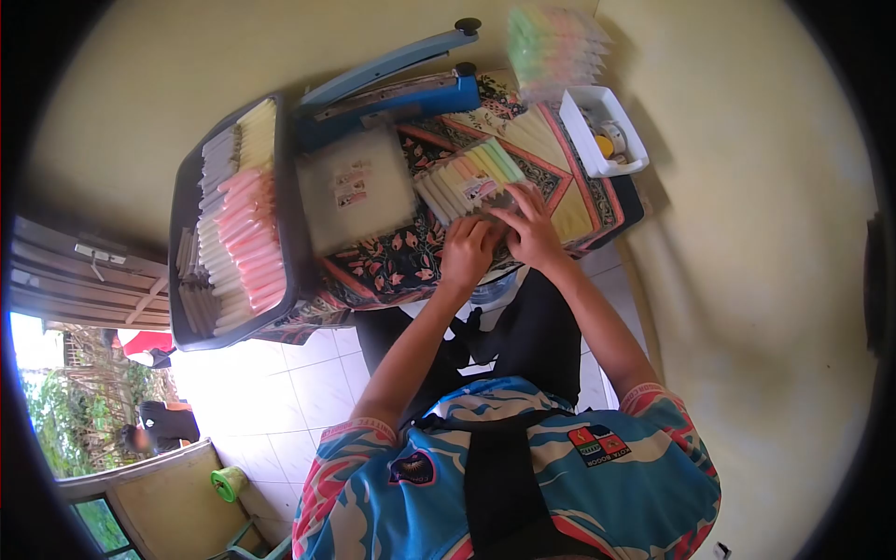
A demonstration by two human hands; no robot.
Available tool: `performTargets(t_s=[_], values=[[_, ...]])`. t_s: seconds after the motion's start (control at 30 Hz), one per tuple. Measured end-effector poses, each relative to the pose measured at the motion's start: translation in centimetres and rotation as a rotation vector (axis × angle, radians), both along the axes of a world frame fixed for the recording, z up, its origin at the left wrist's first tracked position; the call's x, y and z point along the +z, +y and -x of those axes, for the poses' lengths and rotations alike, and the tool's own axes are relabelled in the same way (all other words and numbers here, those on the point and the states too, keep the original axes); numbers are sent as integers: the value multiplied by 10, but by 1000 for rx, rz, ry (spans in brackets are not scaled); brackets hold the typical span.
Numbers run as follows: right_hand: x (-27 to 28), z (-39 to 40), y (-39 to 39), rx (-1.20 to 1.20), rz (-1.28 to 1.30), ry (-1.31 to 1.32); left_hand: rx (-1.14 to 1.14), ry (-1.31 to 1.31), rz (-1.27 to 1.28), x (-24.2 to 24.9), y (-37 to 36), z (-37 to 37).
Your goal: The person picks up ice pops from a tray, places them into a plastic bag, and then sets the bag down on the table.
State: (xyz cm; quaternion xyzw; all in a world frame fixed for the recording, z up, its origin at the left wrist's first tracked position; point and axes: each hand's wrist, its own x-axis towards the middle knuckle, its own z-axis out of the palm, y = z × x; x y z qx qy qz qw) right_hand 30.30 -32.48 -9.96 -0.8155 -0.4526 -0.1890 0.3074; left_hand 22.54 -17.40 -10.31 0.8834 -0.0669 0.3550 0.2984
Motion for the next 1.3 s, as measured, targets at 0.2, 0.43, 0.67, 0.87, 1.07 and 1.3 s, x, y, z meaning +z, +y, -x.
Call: performTargets(t_s=[0.2,0.43,0.67,0.87,1.07,1.3], values=[[-6,-2,9,-10,124,31,4,56,30,-7,2,-3],[-15,0,13,-60,178,26,24,128,51,-6,3,-4],[-13,2,16,-77,211,28,29,83,90,-10,3,-4],[-4,6,21,-84,243,-6,10,155,98,-7,4,-2],[-17,4,24,-85,251,15,-73,208,169,-4,9,-3],[-12,8,24,-102,294,49,-26,198,275,26,57,-26]])
